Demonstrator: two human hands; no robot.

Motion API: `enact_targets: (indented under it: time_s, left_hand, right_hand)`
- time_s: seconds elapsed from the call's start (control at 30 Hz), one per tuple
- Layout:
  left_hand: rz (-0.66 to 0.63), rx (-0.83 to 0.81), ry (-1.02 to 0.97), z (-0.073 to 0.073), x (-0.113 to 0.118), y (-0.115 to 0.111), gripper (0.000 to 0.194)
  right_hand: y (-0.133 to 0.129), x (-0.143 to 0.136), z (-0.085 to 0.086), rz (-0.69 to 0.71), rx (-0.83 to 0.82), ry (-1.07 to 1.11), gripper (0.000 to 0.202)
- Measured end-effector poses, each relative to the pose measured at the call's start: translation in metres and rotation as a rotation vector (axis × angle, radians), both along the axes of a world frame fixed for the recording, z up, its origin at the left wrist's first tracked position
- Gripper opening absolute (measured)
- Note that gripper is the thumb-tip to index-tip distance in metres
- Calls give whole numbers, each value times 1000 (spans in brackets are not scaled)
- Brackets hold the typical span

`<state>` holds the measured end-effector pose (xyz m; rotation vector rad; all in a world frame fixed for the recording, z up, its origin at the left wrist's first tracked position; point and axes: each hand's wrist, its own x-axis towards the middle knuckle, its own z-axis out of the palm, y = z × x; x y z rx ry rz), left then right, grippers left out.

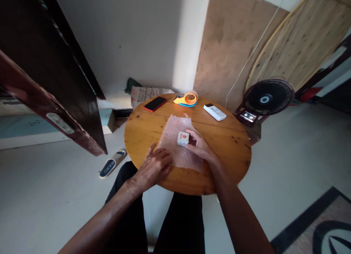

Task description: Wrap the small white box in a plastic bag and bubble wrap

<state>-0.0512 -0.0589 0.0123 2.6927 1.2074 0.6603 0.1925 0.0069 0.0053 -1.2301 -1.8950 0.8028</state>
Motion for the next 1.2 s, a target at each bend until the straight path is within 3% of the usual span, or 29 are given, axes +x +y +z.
enact_targets:
  time_s: [0.3,0.47,0.67,0.83,0.93,1.0,1.07,1.2]
  left_hand:
    - [15,100,50,-6,9,4,17]
    - [35,78,-31,8,12,12,19]
    - [148,106,-113,26,21,47,19]
    - [213,35,-75,34,32,74,19]
    - [194,13,-82,34,38,84,20]
    - [176,-9,-113,33,41,89,21]
    - [168,-76,-175,30,41,93,23]
    - [139,-237,-329,21,35,100,32]
  right_hand:
    - [-1,1,2,0,-87,64,66]
    - [-4,1,12,-47,-164,184,57]
    - [-9,8,22,-60,-184,360,53]
    - [-8,14,25,-24,-197,425,57]
    - [-5,14,24,-86,-242,340,57]
    - [-3,12,20,-152,-245,256,46]
    - [-1,10,15,-225,-237,206,35]
    - [2,7,10,-283,-247,216,32]
